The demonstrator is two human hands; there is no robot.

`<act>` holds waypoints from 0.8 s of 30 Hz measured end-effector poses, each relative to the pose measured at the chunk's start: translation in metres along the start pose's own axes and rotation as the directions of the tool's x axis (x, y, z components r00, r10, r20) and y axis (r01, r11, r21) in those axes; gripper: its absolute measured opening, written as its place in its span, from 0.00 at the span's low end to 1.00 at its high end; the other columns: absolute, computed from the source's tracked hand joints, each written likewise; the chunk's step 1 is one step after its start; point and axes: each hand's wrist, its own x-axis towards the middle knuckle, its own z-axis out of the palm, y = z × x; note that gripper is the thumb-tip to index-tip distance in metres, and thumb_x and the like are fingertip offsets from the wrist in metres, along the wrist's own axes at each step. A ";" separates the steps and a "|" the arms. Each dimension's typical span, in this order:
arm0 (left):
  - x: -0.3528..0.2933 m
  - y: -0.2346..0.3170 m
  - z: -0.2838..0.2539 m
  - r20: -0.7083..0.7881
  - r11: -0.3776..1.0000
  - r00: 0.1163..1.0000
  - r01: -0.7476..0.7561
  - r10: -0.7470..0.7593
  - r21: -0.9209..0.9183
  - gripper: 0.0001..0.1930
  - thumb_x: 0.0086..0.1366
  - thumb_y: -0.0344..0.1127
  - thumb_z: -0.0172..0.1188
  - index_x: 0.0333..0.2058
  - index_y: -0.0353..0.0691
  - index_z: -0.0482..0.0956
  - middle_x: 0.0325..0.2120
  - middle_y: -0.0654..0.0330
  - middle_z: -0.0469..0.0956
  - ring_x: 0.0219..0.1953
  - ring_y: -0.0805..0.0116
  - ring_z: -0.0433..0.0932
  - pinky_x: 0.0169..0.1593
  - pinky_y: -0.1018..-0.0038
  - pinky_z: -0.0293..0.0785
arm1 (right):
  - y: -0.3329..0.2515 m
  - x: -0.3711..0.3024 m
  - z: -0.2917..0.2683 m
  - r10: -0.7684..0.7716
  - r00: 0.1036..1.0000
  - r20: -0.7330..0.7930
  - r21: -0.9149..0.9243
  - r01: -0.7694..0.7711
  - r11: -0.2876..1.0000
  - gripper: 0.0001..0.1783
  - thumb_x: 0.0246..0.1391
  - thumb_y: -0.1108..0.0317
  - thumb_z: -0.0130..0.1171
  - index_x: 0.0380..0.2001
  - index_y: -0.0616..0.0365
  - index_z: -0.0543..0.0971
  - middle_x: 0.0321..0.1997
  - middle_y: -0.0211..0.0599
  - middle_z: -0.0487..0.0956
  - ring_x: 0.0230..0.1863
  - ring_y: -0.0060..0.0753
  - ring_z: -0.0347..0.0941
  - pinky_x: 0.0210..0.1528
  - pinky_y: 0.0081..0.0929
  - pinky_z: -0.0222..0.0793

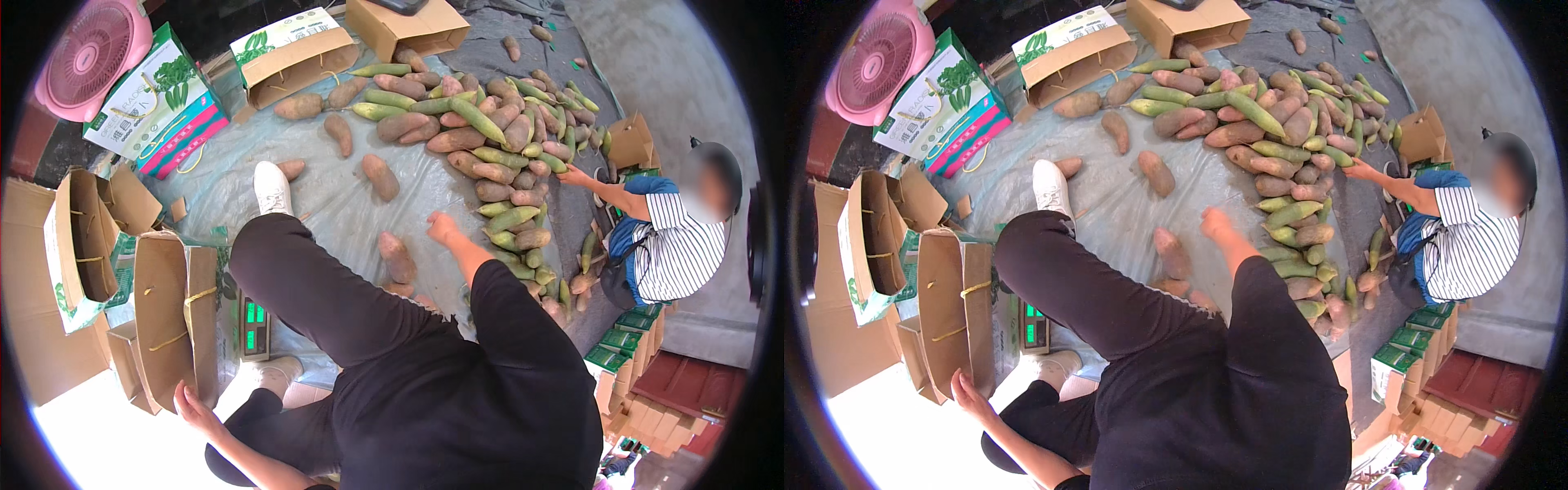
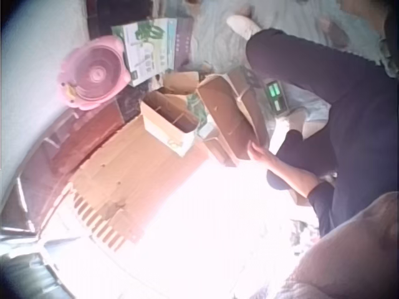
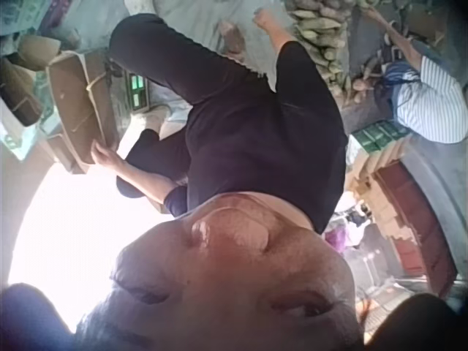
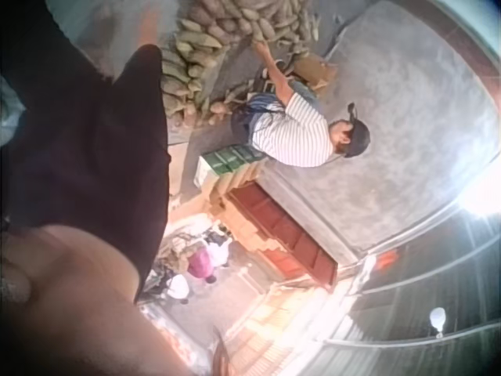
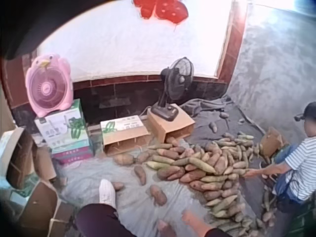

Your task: Sort and pack cucumbers into cardboard boxes and weigh them.

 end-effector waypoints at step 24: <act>-0.003 0.008 -0.007 0.010 0.999 0.999 0.045 -0.045 -0.024 0.14 0.67 0.38 0.47 0.42 0.32 0.73 0.34 0.57 0.71 0.37 0.70 0.72 0.41 0.76 0.74 | -0.020 -0.050 0.050 -0.062 0.994 0.093 0.039 0.059 0.998 0.21 0.38 0.66 0.62 0.41 0.54 0.76 0.43 0.44 0.77 0.48 0.43 0.72 0.49 0.33 0.67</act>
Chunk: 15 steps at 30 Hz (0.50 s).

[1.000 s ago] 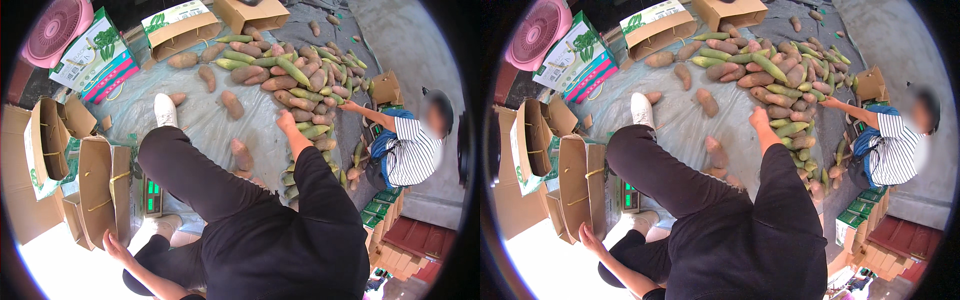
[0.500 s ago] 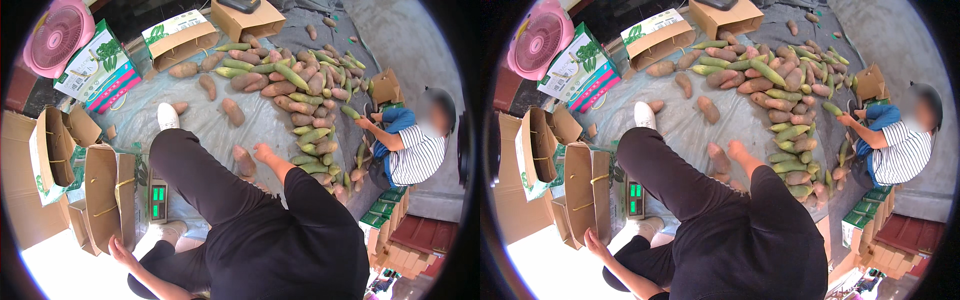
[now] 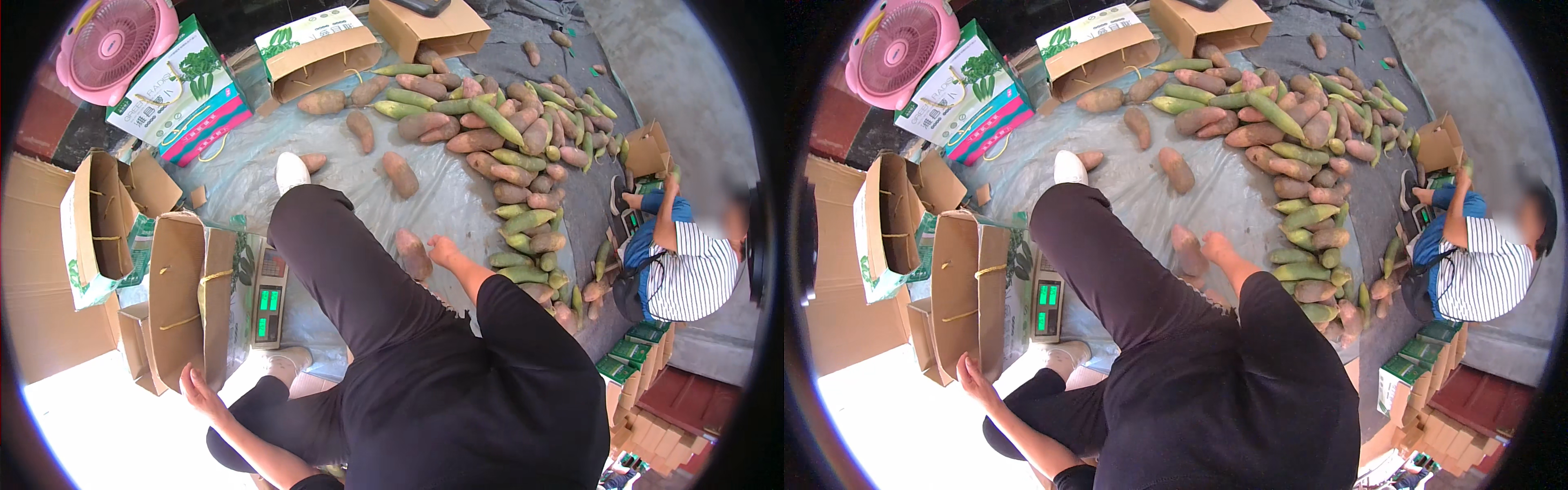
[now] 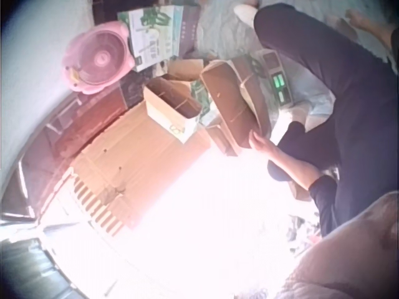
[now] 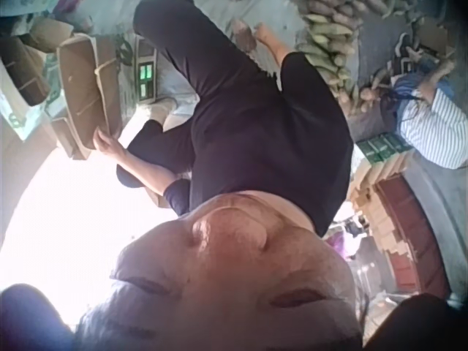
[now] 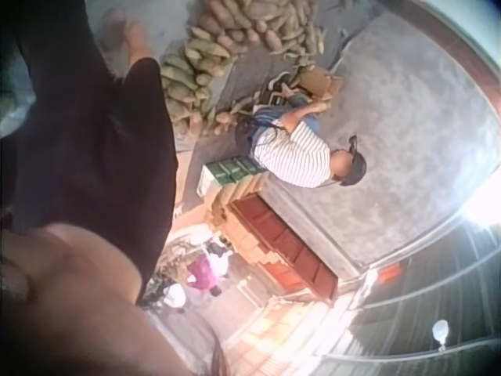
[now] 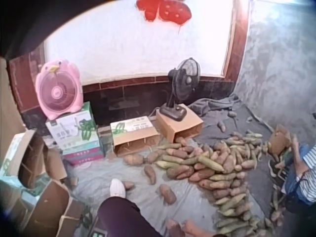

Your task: Sort and pack cucumbers into cardboard boxes and weigh them.

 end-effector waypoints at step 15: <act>0.007 -0.004 0.005 0.050 1.000 0.999 0.015 -0.014 -0.007 0.13 0.67 0.37 0.47 0.42 0.32 0.74 0.35 0.58 0.73 0.36 0.71 0.73 0.42 0.76 0.73 | -0.001 0.004 0.022 -0.032 0.999 0.004 0.040 0.031 0.999 0.19 0.37 0.65 0.61 0.38 0.53 0.77 0.38 0.44 0.78 0.43 0.43 0.74 0.46 0.33 0.69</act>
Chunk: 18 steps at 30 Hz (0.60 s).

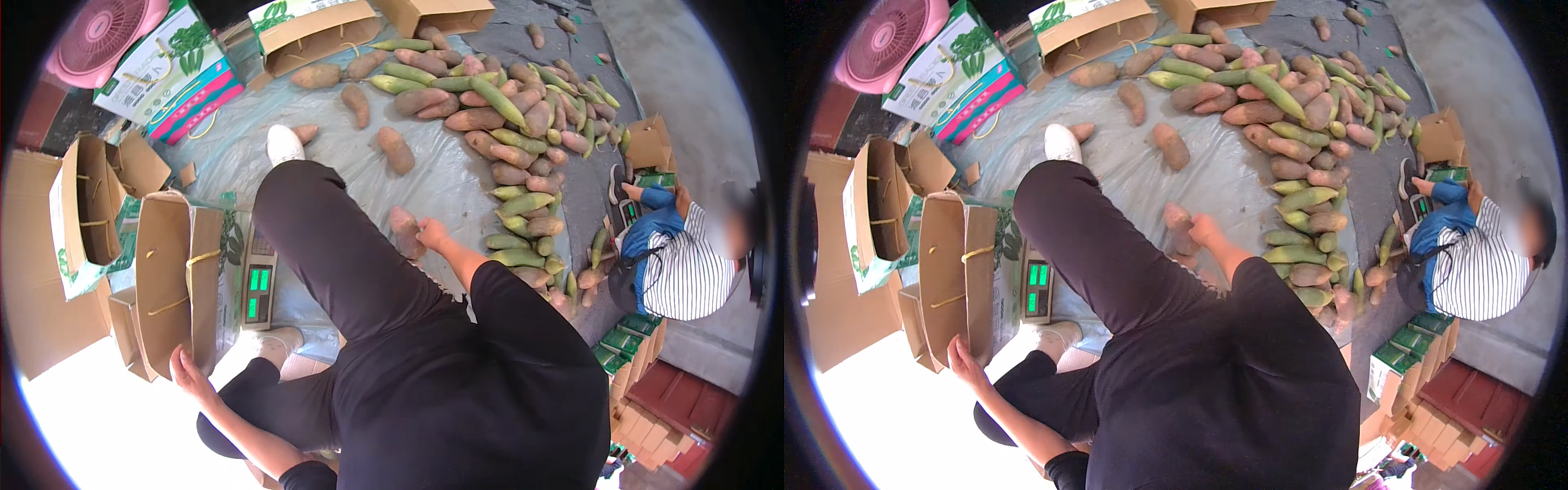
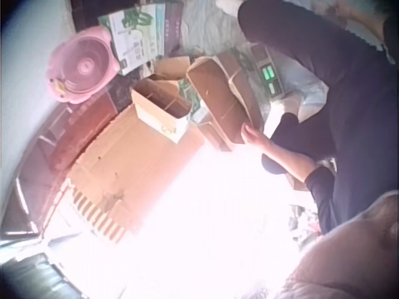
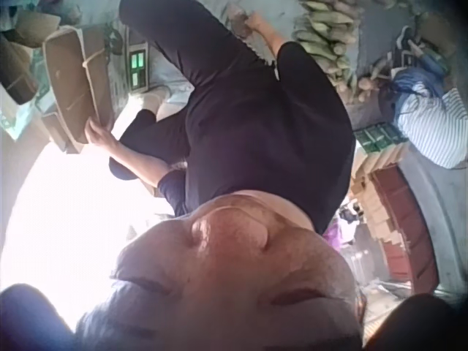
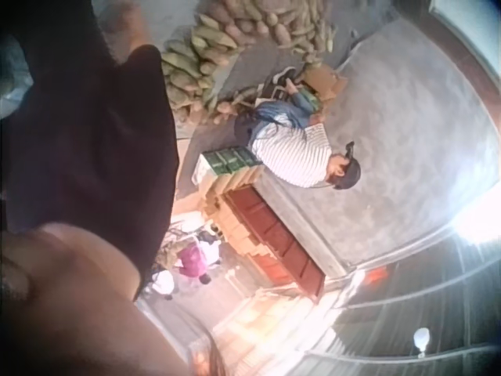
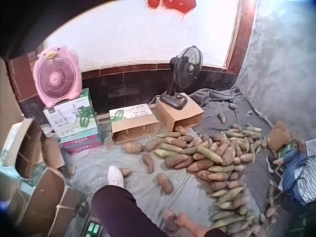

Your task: Sort and pack cucumbers into cardboard boxes and weigh them.

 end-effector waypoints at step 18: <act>-0.004 0.032 -0.010 -0.120 0.992 0.993 0.037 -0.023 0.120 0.10 0.64 0.35 0.51 0.38 0.36 0.76 0.34 0.55 0.77 0.37 0.62 0.75 0.42 0.71 0.69 | 0.027 0.017 0.029 -0.014 0.996 0.092 0.420 -0.026 0.907 0.18 0.38 0.71 0.59 0.37 0.61 0.78 0.32 0.41 0.77 0.36 0.38 0.74 0.41 0.30 0.69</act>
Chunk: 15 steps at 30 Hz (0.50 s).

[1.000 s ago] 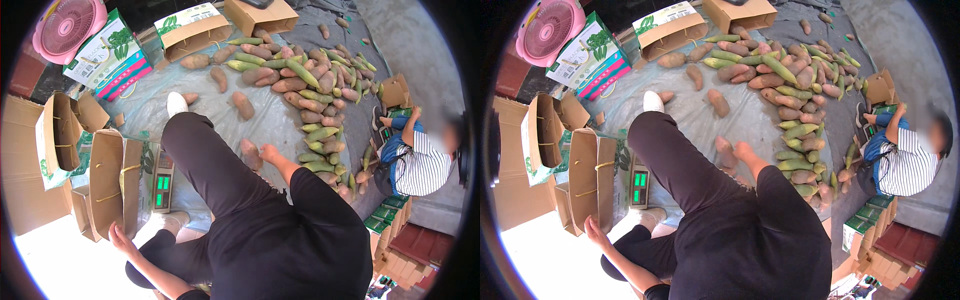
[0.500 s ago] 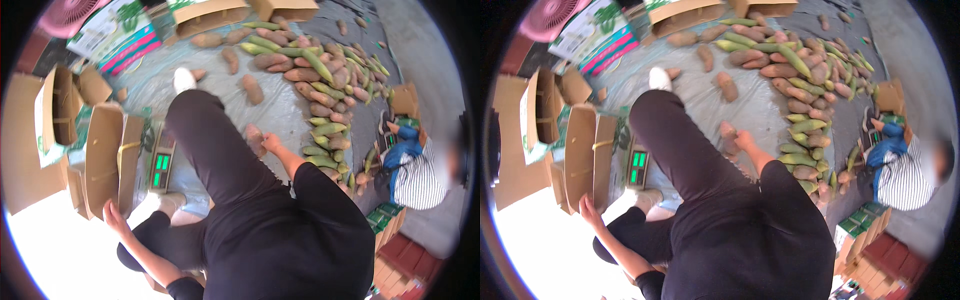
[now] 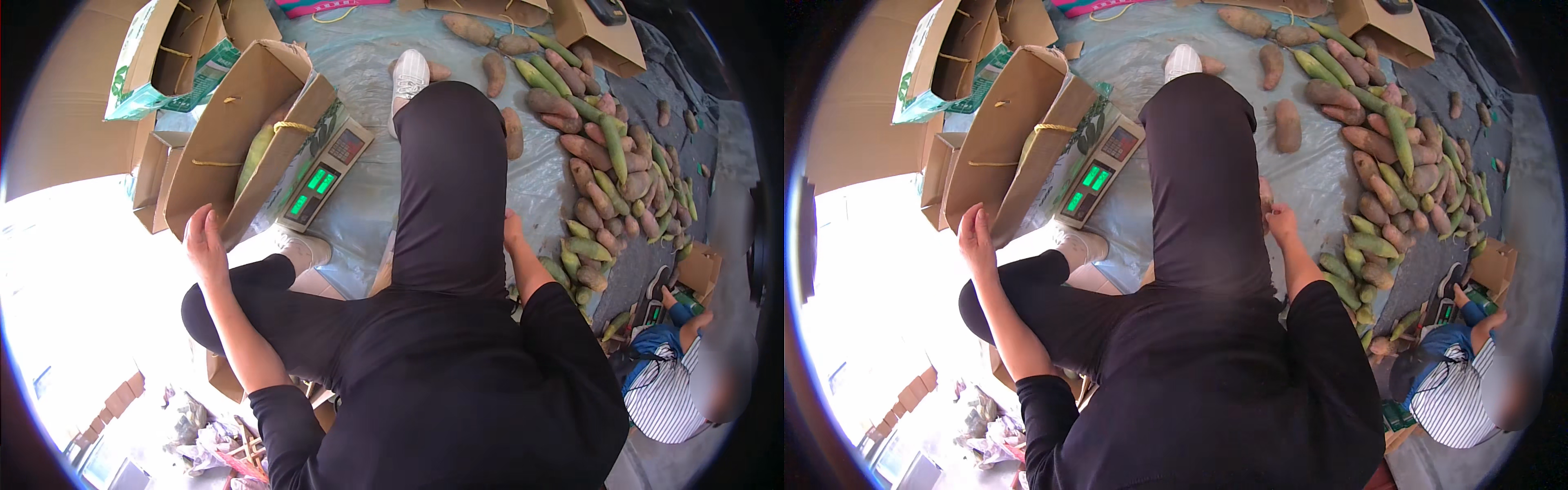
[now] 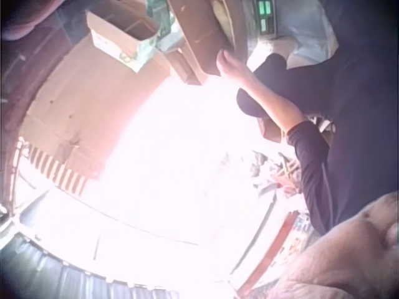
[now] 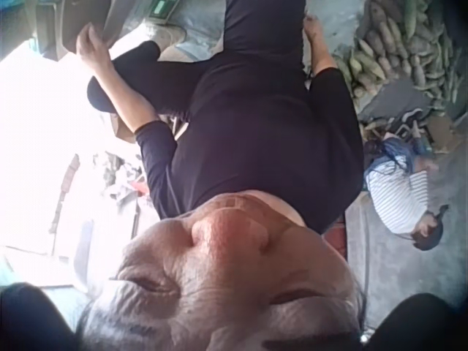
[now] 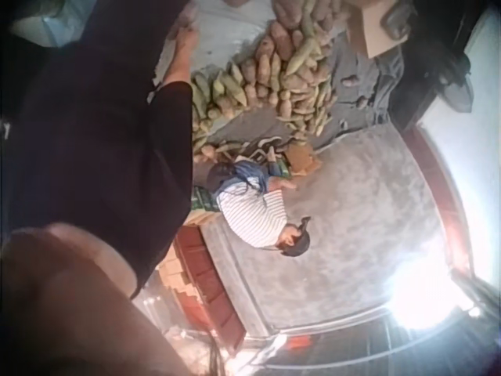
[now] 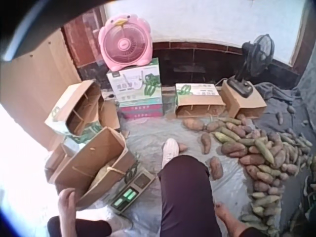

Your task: Sort and pack cucumbers into cardboard boxes and weigh them.

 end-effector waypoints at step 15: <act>0.006 -0.013 -0.002 -0.169 0.991 0.979 0.096 -0.111 -0.091 0.13 0.65 0.37 0.52 0.44 0.38 0.76 0.40 0.58 0.77 0.43 0.68 0.74 0.48 0.75 0.68 | -0.055 -0.035 -0.016 -0.074 0.989 -0.132 -0.385 0.018 0.923 0.18 0.40 0.68 0.59 0.39 0.57 0.77 0.34 0.43 0.79 0.38 0.41 0.75 0.42 0.32 0.70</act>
